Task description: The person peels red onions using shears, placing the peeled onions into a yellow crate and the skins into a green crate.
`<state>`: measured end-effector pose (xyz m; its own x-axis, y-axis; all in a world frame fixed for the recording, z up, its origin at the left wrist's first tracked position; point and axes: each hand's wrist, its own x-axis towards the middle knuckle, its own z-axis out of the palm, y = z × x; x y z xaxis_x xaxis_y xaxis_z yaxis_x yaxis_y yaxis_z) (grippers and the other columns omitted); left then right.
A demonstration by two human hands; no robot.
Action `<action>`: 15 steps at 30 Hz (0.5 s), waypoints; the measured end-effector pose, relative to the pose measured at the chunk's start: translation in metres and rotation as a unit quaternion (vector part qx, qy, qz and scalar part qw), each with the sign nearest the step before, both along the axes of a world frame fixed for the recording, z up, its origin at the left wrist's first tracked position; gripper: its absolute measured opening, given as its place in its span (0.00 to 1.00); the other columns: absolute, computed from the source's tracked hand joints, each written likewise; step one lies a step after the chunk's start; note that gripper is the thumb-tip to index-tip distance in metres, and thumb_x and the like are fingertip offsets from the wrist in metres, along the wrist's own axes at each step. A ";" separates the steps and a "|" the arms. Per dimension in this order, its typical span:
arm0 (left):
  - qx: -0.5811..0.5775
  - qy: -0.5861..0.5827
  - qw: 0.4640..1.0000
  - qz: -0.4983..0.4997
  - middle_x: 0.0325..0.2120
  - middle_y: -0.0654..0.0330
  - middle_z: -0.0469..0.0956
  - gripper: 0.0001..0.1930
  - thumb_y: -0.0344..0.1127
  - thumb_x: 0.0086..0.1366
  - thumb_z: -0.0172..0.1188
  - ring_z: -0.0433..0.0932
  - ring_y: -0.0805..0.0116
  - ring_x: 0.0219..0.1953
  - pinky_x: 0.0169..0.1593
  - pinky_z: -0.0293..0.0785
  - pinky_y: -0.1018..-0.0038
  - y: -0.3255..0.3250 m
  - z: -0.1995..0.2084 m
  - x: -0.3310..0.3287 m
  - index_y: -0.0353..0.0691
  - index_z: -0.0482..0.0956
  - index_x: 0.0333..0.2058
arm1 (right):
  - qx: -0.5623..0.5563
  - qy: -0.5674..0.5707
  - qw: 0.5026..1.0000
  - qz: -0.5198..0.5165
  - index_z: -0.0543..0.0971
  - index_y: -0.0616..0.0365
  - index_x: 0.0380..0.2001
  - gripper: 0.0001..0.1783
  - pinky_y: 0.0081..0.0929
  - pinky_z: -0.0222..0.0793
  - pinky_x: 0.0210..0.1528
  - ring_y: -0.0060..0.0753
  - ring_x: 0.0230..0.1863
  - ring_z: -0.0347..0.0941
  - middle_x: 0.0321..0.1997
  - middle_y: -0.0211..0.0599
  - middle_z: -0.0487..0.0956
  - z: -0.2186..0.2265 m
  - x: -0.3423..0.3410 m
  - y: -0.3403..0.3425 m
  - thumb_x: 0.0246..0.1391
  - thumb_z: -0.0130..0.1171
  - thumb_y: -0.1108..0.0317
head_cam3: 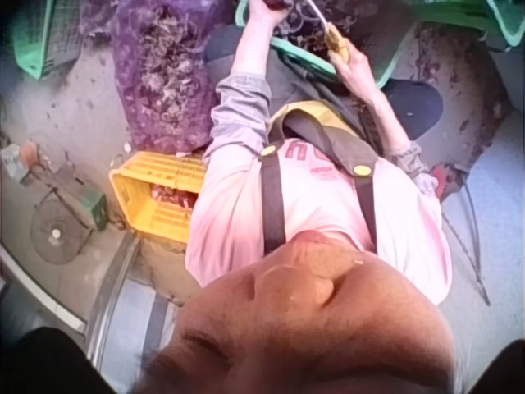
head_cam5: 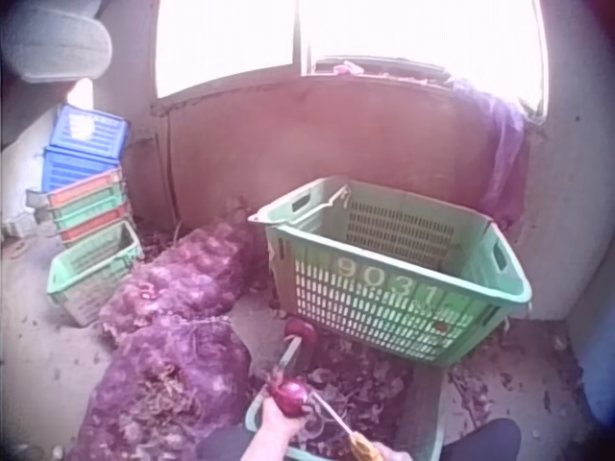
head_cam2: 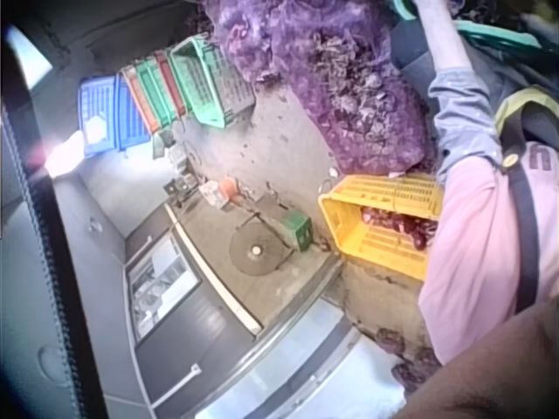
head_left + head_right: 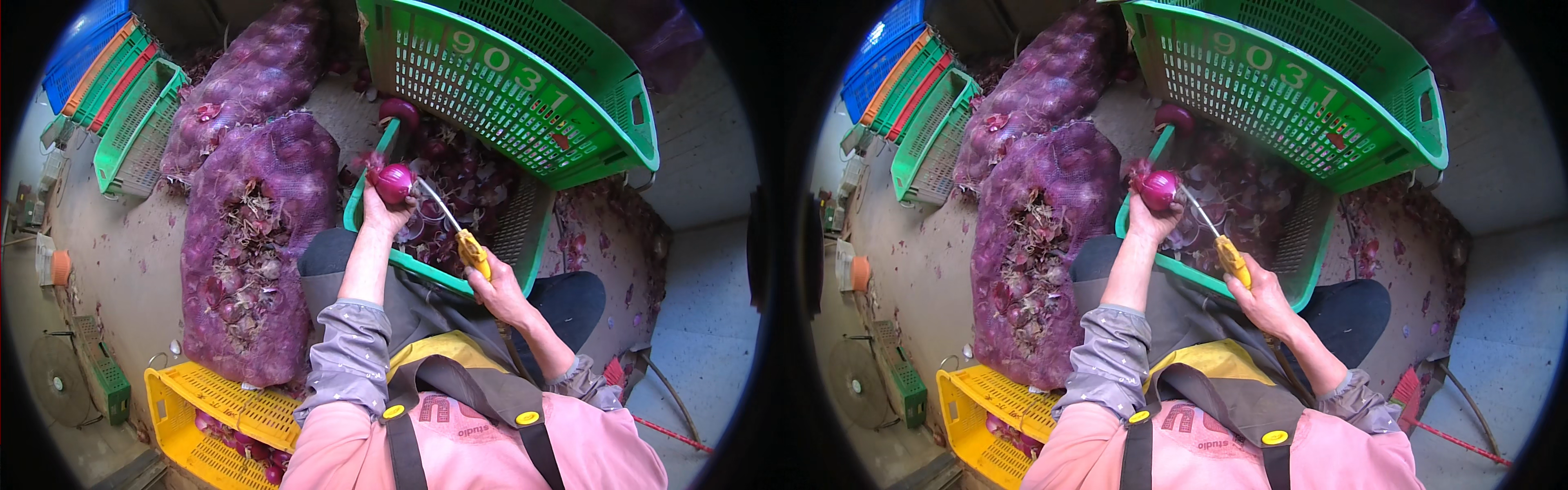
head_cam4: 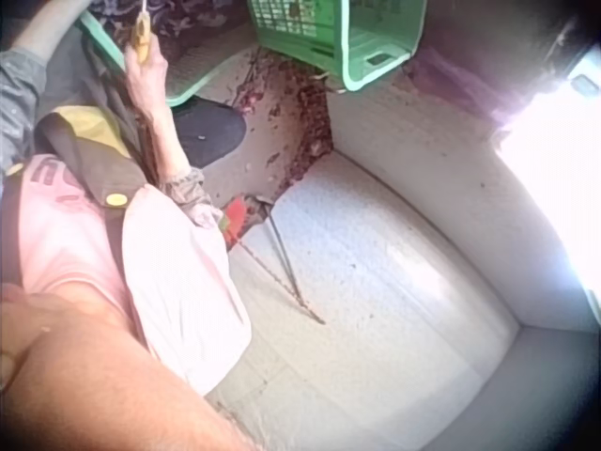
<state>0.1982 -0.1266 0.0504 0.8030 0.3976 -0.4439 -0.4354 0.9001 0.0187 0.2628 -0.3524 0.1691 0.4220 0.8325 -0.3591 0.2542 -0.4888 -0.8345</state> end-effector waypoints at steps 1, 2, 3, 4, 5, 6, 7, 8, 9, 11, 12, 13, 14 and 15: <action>0.003 -0.048 0.999 -0.019 0.35 0.52 0.71 0.30 0.60 0.52 0.51 0.69 0.64 0.28 0.24 0.67 0.75 0.000 -0.002 0.000 0.39 0.69 0.43 | 0.032 -0.032 0.999 -0.005 0.67 0.62 0.42 0.16 0.28 0.65 0.29 0.30 0.22 0.68 0.23 0.44 0.71 0.001 0.003 -0.002 0.51 0.50 0.65; -0.002 -0.019 0.999 -0.026 0.36 0.50 0.70 0.29 0.59 0.52 0.51 0.68 0.62 0.29 0.26 0.66 0.74 -0.004 0.008 -0.001 0.40 0.69 0.44 | -0.004 -0.009 1.000 0.009 0.67 0.62 0.43 0.16 0.28 0.65 0.26 0.27 0.20 0.67 0.22 0.41 0.71 0.008 0.004 -0.004 0.52 0.50 0.65; -0.002 -0.020 0.999 -0.027 0.36 0.50 0.70 0.29 0.59 0.52 0.51 0.68 0.62 0.29 0.26 0.66 0.74 -0.003 0.005 0.000 0.40 0.69 0.44 | -0.004 -0.010 1.000 0.008 0.67 0.62 0.43 0.16 0.28 0.65 0.26 0.27 0.20 0.67 0.22 0.41 0.71 0.012 0.006 -0.007 0.52 0.50 0.65; 0.015 -0.030 0.999 -0.009 0.36 0.50 0.70 0.29 0.59 0.52 0.51 0.68 0.62 0.29 0.26 0.66 0.74 -0.001 0.002 0.000 0.41 0.69 0.43 | -0.008 0.017 0.999 0.042 0.67 0.62 0.43 0.17 0.27 0.64 0.26 0.26 0.19 0.66 0.22 0.40 0.70 0.016 0.006 -0.011 0.52 0.50 0.65; 0.032 -0.041 0.999 0.009 0.35 0.49 0.70 0.29 0.59 0.51 0.52 0.68 0.62 0.30 0.26 0.66 0.75 0.001 0.000 0.000 0.41 0.69 0.43 | -0.012 0.044 0.996 0.076 0.67 0.62 0.44 0.17 0.26 0.64 0.25 0.25 0.19 0.66 0.21 0.38 0.70 0.018 0.006 -0.016 0.52 0.49 0.65; 0.022 -0.026 0.999 -0.006 0.35 0.48 0.70 0.29 0.58 0.51 0.54 0.69 0.61 0.30 0.26 0.66 0.75 0.007 -0.002 -0.002 0.41 0.69 0.43 | -0.005 0.017 0.999 0.049 0.66 0.61 0.45 0.18 0.25 0.64 0.24 0.24 0.19 0.65 0.20 0.36 0.68 0.017 0.006 -0.019 0.52 0.49 0.65; 0.022 -0.027 0.999 -0.006 0.35 0.48 0.70 0.29 0.58 0.51 0.54 0.69 0.61 0.30 0.26 0.66 0.75 0.007 -0.005 -0.002 0.41 0.69 0.43 | -0.005 0.016 0.999 0.049 0.66 0.61 0.45 0.18 0.25 0.64 0.24 0.24 0.19 0.65 0.20 0.36 0.68 0.017 0.008 -0.022 0.52 0.49 0.65; 0.040 -0.009 0.999 -0.005 0.35 0.49 0.71 0.29 0.57 0.50 0.56 0.69 0.61 0.31 0.27 0.66 0.75 0.007 -0.005 -0.002 0.41 0.69 0.43 | -0.037 0.063 0.996 0.053 0.66 0.61 0.45 0.18 0.25 0.64 0.24 0.23 0.19 0.65 0.20 0.36 0.68 0.016 0.012 -0.024 0.52 0.49 0.65; 0.059 0.008 0.998 -0.004 0.35 0.50 0.71 0.29 0.56 0.49 0.57 0.69 0.61 0.31 0.27 0.65 0.74 0.007 -0.005 -0.002 0.41 0.69 0.43 | -0.068 0.110 0.990 0.056 0.66 0.61 0.45 0.18 0.24 0.64 0.24 0.23 0.19 0.65 0.20 0.36 0.68 0.016 0.014 -0.024 0.52 0.49 0.65; 0.071 0.018 0.997 0.000 0.37 0.53 0.71 0.27 0.56 0.49 0.58 0.70 0.60 0.33 0.30 0.66 0.68 0.005 -0.005 -0.001 0.44 0.69 0.42 | -0.063 0.138 0.984 0.090 0.67 0.62 0.44 0.17 0.23 0.64 0.23 0.21 0.19 0.65 0.21 0.35 0.69 0.017 0.014 -0.024 0.52 0.48 0.65; 0.083 0.028 0.996 0.003 0.38 0.56 0.71 0.25 0.55 0.49 0.58 0.70 0.59 0.35 0.34 0.67 0.62 0.003 -0.005 -0.001 0.47 0.70 0.42 | -0.027 0.052 0.996 0.064 0.67 0.62 0.43 0.17 0.22 0.63 0.23 0.21 0.19 0.64 0.21 0.34 0.69 0.011 0.016 -0.025 0.52 0.49 0.65; 0.095 0.038 0.995 0.006 0.40 0.58 0.71 0.23 0.55 0.49 0.59 0.70 0.58 0.37 0.37 0.68 0.55 0.002 -0.005 0.000 0.51 0.70 0.41 | 0.009 -0.034 0.999 0.038 0.67 0.62 0.43 0.17 0.22 0.63 0.22 0.21 0.18 0.64 0.21 0.33 0.69 0.007 0.018 -0.026 0.52 0.49 0.64; 0.106 0.049 0.993 0.012 0.41 0.61 0.71 0.21 0.55 0.50 0.59 0.70 0.57 0.39 0.40 0.69 0.49 0.000 -0.006 -0.001 0.54 0.71 0.40 | -0.054 0.030 0.998 0.033 0.67 0.62 0.43 0.17 0.23 0.63 0.23 0.22 0.19 0.64 0.21 0.34 0.69 0.013 0.020 -0.026 0.52 0.49 0.64; 0.105 0.050 0.993 0.014 0.41 0.61 0.71 0.21 0.55 0.50 0.59 0.70 0.57 0.39 0.40 0.69 0.49 0.000 -0.007 -0.003 0.54 0.71 0.40 | -0.055 0.030 0.997 0.036 0.67 0.62 0.43 0.17 0.23 0.63 0.23 0.22 0.19 0.64 0.21 0.34 0.69 0.014 0.018 -0.028 0.52 0.49 0.64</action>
